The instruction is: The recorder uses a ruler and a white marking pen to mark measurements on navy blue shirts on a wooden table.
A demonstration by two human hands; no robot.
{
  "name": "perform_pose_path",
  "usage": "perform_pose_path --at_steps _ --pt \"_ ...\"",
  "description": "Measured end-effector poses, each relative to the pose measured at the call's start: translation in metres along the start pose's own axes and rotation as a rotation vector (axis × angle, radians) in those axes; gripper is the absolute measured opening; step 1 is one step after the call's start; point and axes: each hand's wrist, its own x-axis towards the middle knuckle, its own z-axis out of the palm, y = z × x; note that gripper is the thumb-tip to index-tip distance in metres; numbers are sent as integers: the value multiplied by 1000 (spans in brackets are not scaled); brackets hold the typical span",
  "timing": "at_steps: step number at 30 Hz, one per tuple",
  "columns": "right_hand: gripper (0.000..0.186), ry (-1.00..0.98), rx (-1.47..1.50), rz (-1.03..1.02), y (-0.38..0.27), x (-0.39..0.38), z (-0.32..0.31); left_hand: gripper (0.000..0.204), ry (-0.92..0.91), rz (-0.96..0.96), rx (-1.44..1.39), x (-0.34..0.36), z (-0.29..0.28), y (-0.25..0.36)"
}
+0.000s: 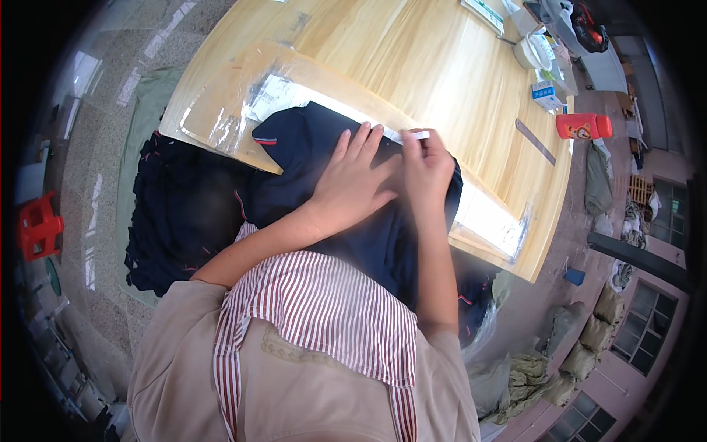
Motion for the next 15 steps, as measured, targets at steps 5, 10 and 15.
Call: perform_pose_path --at_steps 5,10,15 --pt "13 -78 414 -23 -5 4 10 56 3 57 -36 0 -2 0" --pt "16 -175 -33 -238 -15 2 31 57 48 82 -158 1 -2 -3" --pt "15 -197 -154 -275 -21 6 37 57 65 87 -185 1 -4 -5"
